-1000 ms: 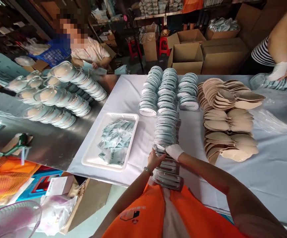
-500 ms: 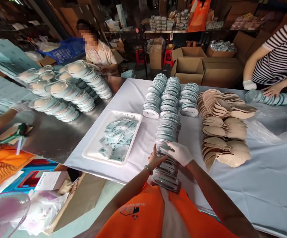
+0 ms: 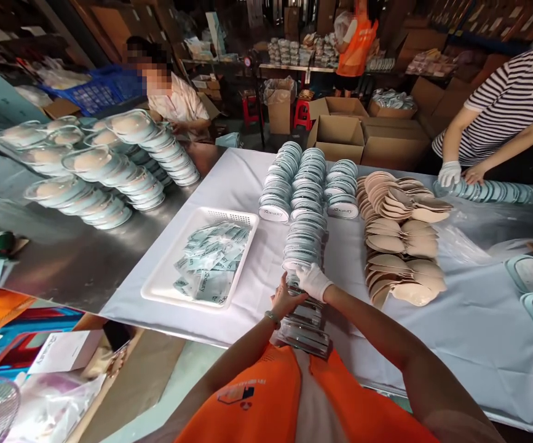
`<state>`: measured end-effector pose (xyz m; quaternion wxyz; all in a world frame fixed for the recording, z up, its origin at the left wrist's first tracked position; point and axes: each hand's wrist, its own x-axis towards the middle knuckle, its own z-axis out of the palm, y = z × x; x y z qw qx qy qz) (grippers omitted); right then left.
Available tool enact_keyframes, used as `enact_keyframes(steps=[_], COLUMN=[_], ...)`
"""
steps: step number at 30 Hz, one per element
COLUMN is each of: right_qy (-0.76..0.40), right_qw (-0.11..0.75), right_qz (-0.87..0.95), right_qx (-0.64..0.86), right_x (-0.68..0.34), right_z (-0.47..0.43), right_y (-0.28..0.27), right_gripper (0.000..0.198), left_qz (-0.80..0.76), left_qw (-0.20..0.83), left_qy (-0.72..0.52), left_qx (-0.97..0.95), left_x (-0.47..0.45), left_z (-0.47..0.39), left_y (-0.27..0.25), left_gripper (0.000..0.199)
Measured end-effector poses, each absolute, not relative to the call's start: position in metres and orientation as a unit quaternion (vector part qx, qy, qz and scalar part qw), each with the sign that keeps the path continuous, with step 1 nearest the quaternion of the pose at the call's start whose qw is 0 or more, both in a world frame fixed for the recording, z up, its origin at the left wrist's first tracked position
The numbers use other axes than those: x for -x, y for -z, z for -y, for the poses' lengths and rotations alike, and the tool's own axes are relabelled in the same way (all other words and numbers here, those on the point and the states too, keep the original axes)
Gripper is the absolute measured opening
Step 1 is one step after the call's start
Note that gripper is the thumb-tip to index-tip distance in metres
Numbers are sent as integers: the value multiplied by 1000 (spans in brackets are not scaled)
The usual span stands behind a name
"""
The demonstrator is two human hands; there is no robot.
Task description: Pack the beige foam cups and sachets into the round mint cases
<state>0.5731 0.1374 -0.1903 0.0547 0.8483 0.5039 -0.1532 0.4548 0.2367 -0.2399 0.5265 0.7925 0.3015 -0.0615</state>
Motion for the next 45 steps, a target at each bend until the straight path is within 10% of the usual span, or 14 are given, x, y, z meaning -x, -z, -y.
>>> enact_keyframes(steps=[11,25,45], right_qy=[153,93,164], right_qw=[181,-19,-23], right_qz=[-501,-349,-305], right_qx=[-833,-932,-938], right_x=[-560,-539,-564], right_z=[-123,-89,-110], right_y=[195,206,192], right_gripper=[42,42,42], left_qz=[-289,-267,-216], left_qw=[502,463,357], left_qy=[73,25,162], left_qx=[-812,-845,-894], left_x=[-452,-450,-465], left_z=[-235,-231,-239], left_y=[237,237,207], left_gripper=[109,46,68])
